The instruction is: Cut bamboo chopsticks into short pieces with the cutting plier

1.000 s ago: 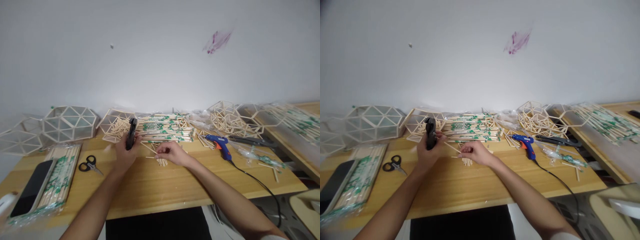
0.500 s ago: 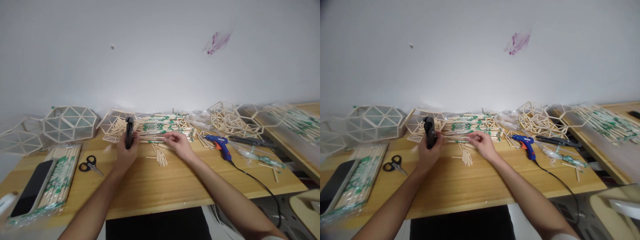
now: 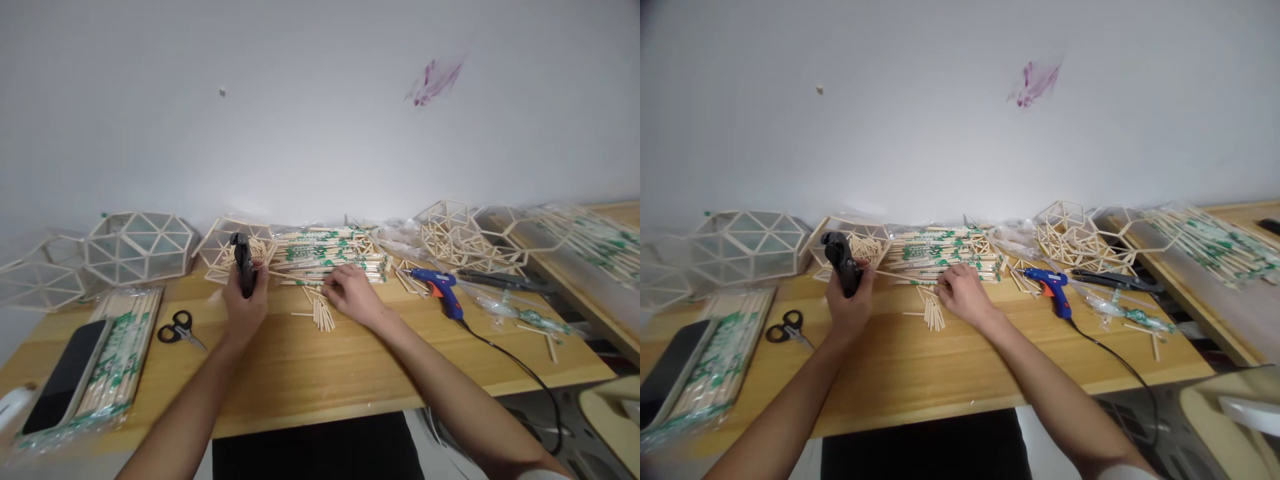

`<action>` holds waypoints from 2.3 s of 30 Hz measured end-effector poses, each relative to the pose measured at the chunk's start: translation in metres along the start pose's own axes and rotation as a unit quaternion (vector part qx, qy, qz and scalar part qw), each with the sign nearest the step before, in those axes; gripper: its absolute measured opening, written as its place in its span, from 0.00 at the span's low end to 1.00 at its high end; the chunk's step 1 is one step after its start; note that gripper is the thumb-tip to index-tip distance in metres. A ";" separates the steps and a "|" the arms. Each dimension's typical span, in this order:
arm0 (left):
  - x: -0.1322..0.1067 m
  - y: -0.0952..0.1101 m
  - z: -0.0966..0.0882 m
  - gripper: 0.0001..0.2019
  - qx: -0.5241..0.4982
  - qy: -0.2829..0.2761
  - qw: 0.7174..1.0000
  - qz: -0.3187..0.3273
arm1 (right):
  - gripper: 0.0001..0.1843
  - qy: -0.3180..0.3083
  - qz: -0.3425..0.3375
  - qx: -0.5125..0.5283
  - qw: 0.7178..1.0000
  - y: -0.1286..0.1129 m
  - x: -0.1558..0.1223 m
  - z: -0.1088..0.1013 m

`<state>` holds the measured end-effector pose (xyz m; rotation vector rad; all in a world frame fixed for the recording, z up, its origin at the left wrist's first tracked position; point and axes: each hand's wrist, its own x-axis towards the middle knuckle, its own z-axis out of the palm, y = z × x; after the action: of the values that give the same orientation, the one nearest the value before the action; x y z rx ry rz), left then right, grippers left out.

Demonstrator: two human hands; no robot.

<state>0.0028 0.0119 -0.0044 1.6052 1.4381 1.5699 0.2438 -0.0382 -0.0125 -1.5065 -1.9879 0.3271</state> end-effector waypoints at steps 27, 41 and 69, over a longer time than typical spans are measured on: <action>-0.001 0.000 -0.002 0.18 -0.025 -0.006 1.000 -0.010 | 0.08 -0.024 -0.008 0.136 0.990 -0.012 -0.002 0.000; -0.001 0.001 0.001 0.17 -0.055 -0.010 0.997 -0.044 | 0.07 0.003 0.008 0.209 0.978 -0.021 -0.002 -0.003; 0.005 0.002 -0.011 0.16 -0.014 -0.177 0.984 -0.028 | 0.19 -0.084 0.104 0.332 0.934 -0.015 0.003 -0.011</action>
<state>-0.0075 0.0120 0.0020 1.7078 1.2492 1.1923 0.2381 -0.0417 0.0053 -1.2570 -1.5876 1.1264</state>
